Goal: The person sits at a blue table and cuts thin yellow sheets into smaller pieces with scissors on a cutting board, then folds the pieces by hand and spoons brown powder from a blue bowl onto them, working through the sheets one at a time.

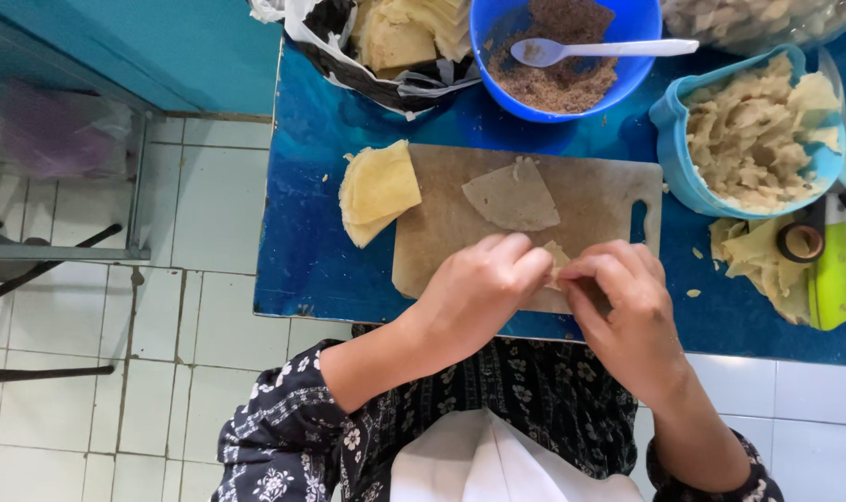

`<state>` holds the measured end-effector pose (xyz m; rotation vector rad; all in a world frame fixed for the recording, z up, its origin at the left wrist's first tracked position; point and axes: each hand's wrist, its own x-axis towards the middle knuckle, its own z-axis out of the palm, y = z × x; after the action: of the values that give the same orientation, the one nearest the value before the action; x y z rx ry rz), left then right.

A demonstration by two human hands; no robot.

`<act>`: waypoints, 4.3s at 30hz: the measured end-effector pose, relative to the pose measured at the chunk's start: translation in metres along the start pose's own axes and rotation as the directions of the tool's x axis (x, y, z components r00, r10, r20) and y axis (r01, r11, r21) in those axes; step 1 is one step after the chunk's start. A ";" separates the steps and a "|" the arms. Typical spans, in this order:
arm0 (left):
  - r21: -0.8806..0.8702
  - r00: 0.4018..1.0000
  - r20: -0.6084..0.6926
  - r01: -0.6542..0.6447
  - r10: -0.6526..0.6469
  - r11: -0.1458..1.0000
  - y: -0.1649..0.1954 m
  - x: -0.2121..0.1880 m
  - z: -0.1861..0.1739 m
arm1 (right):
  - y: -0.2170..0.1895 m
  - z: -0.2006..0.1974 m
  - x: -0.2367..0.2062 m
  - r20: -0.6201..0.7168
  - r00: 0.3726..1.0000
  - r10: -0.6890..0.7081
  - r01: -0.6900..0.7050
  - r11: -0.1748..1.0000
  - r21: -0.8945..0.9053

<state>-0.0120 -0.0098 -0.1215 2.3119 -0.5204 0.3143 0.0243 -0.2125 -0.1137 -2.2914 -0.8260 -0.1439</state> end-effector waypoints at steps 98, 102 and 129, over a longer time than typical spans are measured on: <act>-0.106 0.828 -0.334 0.441 -0.450 0.891 -0.037 0.043 -0.008 | -0.014 -0.003 0.102 0.276 0.927 -0.255 0.373 0.712 -0.595; -0.094 0.825 -0.345 0.444 -0.448 0.891 -0.038 0.044 -0.009 | -0.006 0.003 0.102 0.288 0.924 -0.251 0.381 0.572 -0.726; -0.031 0.835 -0.354 0.439 -0.420 0.898 -0.040 0.041 -0.005 | -0.008 -0.011 0.079 0.225 0.929 -0.295 0.367 0.638 -0.677</act>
<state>0.0419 0.0085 -0.1268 2.2716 0.1945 0.5102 0.0840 -0.1740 -0.0755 -2.8409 -1.4428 -0.6308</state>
